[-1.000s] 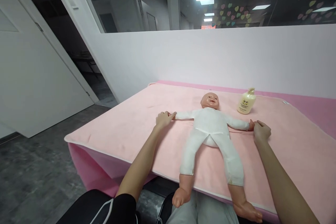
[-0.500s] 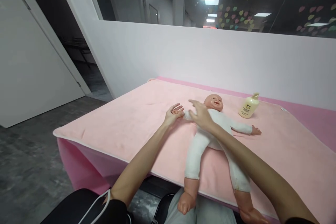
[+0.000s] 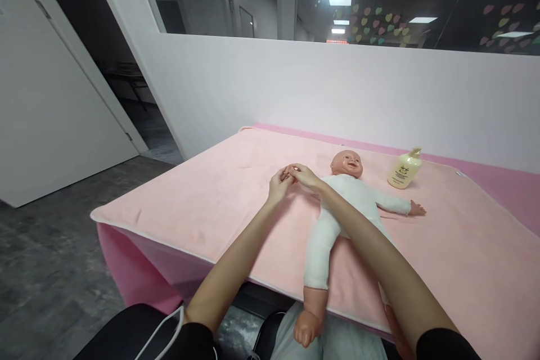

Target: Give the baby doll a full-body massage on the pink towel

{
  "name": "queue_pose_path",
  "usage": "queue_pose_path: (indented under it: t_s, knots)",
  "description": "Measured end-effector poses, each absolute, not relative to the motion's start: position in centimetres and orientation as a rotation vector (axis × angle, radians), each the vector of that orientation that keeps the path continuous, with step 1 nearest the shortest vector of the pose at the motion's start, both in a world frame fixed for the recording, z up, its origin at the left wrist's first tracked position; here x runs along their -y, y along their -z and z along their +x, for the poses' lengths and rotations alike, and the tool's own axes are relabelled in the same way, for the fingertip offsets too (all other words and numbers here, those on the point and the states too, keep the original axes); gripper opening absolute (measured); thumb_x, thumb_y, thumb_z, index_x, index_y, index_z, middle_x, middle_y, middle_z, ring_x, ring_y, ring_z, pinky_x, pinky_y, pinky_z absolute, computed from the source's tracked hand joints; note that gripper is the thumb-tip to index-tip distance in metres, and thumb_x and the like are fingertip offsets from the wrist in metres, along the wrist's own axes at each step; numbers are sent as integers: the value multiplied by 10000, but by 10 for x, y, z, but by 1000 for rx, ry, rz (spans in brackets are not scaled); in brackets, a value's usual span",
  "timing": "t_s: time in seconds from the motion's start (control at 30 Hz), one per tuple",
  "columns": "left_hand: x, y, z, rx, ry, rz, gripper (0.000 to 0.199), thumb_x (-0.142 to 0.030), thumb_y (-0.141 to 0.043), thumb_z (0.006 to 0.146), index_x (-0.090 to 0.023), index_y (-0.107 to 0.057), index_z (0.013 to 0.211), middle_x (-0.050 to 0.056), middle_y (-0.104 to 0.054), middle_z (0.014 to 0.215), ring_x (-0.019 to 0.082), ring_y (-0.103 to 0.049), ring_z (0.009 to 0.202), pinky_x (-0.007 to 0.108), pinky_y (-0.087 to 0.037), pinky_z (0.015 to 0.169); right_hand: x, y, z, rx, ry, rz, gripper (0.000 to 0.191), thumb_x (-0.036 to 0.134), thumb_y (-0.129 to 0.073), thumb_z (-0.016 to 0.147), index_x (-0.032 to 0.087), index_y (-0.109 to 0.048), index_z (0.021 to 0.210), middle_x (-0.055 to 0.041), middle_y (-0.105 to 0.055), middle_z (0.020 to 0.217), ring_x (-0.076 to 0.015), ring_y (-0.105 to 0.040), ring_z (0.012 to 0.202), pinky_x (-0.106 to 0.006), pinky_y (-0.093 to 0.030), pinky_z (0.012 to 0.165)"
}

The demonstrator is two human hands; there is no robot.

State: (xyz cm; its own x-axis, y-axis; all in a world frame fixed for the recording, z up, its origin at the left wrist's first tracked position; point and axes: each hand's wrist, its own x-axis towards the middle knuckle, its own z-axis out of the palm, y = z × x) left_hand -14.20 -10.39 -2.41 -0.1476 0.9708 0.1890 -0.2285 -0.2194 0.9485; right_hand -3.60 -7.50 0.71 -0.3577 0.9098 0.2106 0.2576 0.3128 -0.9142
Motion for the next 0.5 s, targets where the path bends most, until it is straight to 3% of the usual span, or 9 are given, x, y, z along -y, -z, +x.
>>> queue_pose_path:
  t_s: [0.13, 0.3, 0.5]
  knots:
    - [108, 19, -143, -960, -1529, 1271, 343, -297, -602, 668, -149, -627, 977, 70, -652, 1002, 212, -590, 979, 369, -465, 895, 79, -18, -30, 1858, -1011, -1075, 209, 321, -526, 791, 178, -677, 809, -7, -672, 752, -107, -571, 669, -223, -434, 677]
    - [113, 12, -141, -869, -1519, 1204, 385, -441, -584, 710, -160, -619, 971, 62, -632, 986, 197, -591, 947, 371, -491, 861, 84, -27, -31, 1758, -804, -1239, 231, 394, -584, 746, 181, -657, 698, -23, -676, 751, -138, -599, 737, -234, -426, 696]
    - [114, 16, -139, -961, -1666, 1172, 460, -585, -561, 706, -127, -598, 731, 48, -612, 766, 174, -607, 773, 380, -530, 775, 90, -20, -45, 1685, -787, -1344, 341, 426, -414, 842, 197, -601, 672, -10, -654, 698, -136, -592, 710, -243, -428, 686]
